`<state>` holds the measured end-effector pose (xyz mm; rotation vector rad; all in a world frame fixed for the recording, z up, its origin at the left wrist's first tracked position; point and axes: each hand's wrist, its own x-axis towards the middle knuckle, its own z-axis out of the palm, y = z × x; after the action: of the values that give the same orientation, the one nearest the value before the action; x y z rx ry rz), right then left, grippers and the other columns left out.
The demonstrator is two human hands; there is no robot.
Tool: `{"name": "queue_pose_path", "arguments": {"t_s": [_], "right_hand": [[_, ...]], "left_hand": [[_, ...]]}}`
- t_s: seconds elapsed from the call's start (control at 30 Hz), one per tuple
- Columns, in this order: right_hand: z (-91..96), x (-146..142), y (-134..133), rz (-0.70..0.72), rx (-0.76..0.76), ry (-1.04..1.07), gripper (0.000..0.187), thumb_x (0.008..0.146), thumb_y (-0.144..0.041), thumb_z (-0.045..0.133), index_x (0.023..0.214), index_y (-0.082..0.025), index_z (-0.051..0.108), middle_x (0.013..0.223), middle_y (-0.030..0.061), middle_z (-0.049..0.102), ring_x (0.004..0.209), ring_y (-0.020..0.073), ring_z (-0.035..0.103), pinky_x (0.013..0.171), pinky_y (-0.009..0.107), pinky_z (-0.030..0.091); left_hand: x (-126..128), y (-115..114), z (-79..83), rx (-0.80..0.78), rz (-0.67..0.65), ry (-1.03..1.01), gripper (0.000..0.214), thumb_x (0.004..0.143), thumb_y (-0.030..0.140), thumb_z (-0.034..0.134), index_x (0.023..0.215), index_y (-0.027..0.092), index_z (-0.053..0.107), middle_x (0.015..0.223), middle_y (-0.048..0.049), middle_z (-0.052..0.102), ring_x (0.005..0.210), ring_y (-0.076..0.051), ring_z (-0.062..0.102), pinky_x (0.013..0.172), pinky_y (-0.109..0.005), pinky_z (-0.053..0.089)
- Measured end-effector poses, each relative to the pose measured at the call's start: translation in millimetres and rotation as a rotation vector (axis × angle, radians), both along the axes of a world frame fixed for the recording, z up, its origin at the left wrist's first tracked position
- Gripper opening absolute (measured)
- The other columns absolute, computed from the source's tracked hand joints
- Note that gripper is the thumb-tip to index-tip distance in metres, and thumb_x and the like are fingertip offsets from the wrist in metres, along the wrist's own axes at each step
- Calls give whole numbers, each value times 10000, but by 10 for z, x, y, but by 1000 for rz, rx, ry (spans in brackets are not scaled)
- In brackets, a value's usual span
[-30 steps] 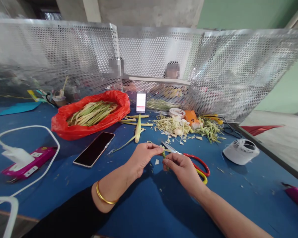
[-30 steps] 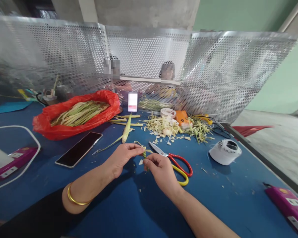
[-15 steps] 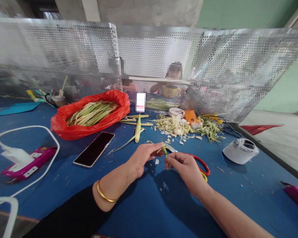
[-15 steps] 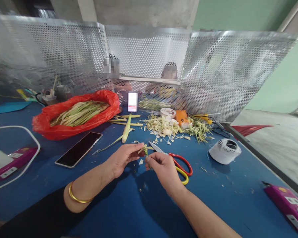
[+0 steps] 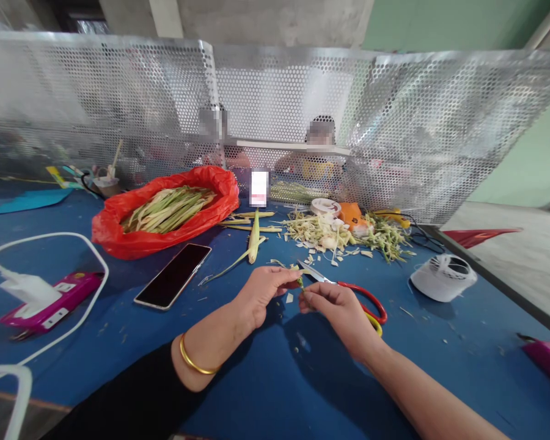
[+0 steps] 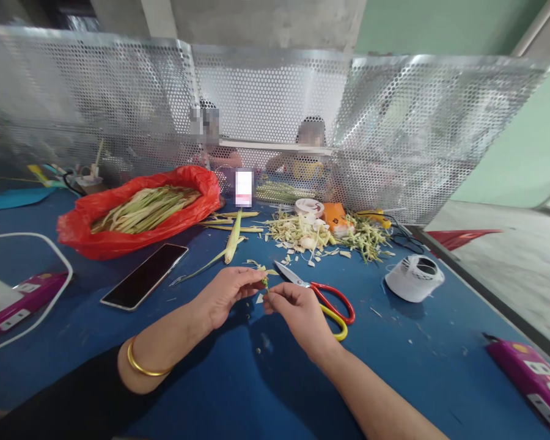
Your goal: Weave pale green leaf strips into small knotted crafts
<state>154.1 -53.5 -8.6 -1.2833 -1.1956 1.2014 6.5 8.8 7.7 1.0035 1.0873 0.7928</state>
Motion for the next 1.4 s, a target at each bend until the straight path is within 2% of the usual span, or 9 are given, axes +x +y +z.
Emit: {"name": "queue_pose_path", "arguments": {"t_s": [0.1,0.17,0.33,0.43,0.53,0.63,0.83,1.17,1.4], "right_hand": [[13,26,6,-54,-42,93,420,733,-561,669,785,-148,723,741,61,694,722,197,627,737,326,496],[12,28,8,-84,-51,101,462,718,-599,669,749,-140,717,715,64,683,691,190,620,716,324,502],[-6,-15,4,-42,-56,41,364,626,-509,776,643,-161,672,633,31,670,584,160,609,642,300,500],[-17,-10,22,-93,-56,85,359,630,-501,774,656,-159,668,636,20,667,566,145,611,618,280,489],[-16,35,58,-183,-69,161,378,597,-494,797,718,-153,689,684,23,682,584,137,619,602,258,479],[-10,60,78,-239,-76,224,384,585,-476,807,760,-151,702,743,33,692,622,142,623,579,244,473],[-23,-35,34,-130,-37,122,300,654,-407,778,767,-149,675,663,13,664,616,133,600,583,241,464],[8,22,28,-184,-6,89,298,654,-400,769,775,-172,620,661,-1,637,594,134,597,566,248,463],[-25,21,8,-85,-63,-5,293,682,-434,737,685,-156,645,596,-7,602,563,130,582,576,258,464]], "left_hand": [[-12,6,9,22,18,5,302,522,389,818,691,154,731,739,-44,679,834,-191,613,814,-318,395],[-11,-3,9,27,23,15,334,510,409,832,701,156,728,743,-44,682,844,-195,618,820,-319,392],[-2,-37,12,5,-41,-3,387,600,525,766,696,155,706,786,-61,697,846,-203,625,817,-328,404],[-19,-24,18,-46,4,-65,446,643,577,720,796,158,708,883,-77,715,855,-210,645,797,-322,435],[-31,0,5,-55,11,-65,445,668,552,711,865,153,708,930,-91,717,859,-202,646,790,-312,451],[-10,-15,-20,1,-43,-18,367,620,435,773,850,156,710,873,-69,708,826,-183,630,774,-294,444],[52,-90,-74,64,-59,-7,283,580,340,804,758,149,693,754,-32,667,729,-149,580,714,-281,413],[68,-61,-88,44,-78,-68,214,621,313,779,668,153,645,643,9,622,639,-110,550,701,-260,420],[70,-56,-92,97,-91,-50,206,634,316,759,642,151,638,619,16,598,602,-102,523,679,-258,422]]}}
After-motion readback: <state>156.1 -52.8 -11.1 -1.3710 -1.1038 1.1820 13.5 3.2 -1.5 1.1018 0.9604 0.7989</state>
